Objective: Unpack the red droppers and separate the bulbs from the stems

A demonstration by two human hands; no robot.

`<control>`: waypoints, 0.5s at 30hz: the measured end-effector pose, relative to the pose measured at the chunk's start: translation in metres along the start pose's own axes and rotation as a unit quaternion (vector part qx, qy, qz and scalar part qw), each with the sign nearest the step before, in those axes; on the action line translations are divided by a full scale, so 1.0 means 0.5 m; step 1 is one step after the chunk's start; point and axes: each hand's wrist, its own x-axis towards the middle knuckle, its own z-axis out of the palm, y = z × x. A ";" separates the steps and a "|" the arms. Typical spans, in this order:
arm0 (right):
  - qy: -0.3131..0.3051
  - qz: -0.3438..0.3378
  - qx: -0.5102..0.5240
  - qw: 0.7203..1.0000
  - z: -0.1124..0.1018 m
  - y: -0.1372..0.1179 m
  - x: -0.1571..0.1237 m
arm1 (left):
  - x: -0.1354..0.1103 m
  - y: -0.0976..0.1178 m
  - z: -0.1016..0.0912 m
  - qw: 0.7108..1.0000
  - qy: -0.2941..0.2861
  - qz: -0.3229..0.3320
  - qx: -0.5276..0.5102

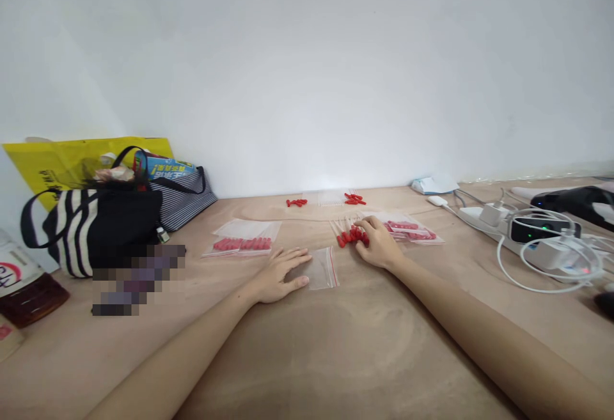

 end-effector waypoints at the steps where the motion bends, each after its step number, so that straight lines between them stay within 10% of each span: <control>1: -0.002 -0.009 -0.009 1.000 -0.002 -0.002 0.000 | 0.000 -0.001 0.001 1.000 0.004 -0.001 -0.005; 15: -0.002 -0.069 0.031 0.997 -0.012 -0.069 -0.014 | 0.053 -0.021 -0.006 0.984 0.123 -0.071 -0.106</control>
